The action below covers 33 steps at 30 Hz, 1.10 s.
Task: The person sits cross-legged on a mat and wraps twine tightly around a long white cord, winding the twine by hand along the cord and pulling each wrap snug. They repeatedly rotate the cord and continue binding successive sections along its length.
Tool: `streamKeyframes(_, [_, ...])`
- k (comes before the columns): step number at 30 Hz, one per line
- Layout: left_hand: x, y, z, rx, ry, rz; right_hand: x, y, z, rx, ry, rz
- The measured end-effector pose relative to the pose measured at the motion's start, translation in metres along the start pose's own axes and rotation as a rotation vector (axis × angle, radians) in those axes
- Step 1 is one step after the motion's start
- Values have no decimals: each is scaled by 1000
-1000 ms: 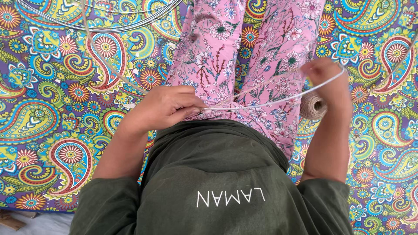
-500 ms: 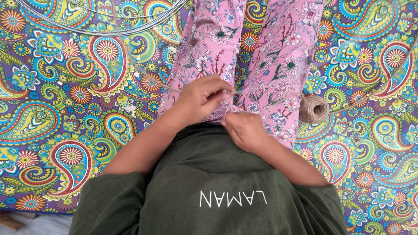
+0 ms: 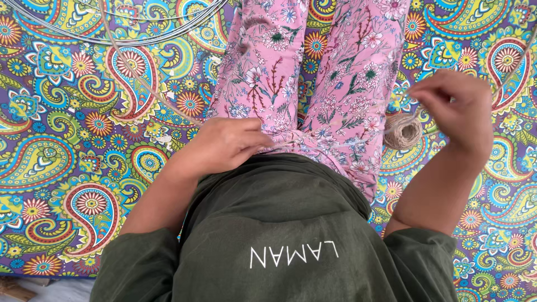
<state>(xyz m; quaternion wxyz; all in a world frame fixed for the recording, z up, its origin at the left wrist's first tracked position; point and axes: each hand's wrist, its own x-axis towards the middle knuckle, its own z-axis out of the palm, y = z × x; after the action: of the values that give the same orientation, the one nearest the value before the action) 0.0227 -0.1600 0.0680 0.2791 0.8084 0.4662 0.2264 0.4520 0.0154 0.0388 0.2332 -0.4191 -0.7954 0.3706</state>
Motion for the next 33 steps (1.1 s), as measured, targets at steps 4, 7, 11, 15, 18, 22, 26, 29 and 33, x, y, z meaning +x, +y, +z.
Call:
streamKeyframes(4, [-5,-1,-8,-122,-5,17,28,49,31,103,195,164])
streamKeyframes(7, [1,4,2,-156,73,-18,33,32,75,-330,187,-105])
streamKeyframes(11, [18,9,19,-273,189,-83,5,-31,114,297,-32,-272])
streamKeyframes(15, [35,10,28,-226,256,-52,-16,-78,146,467,-186,-102])
streamKeyframes(18, [42,10,29,-233,277,-39,-24,-95,163,119,-153,-279])
streamKeyframes(22, [48,16,36,-231,301,-16,-27,-109,171,-21,-249,-443])
streamKeyframes(26, [46,20,38,-193,246,-42,-23,-120,150,4,-362,-528])
streamKeyframes(29, [42,19,34,-106,253,-49,-22,-125,116,-5,-446,-563])
streamKeyframes(33, [29,6,11,-27,157,-1,-23,-113,44,-146,-216,-384])
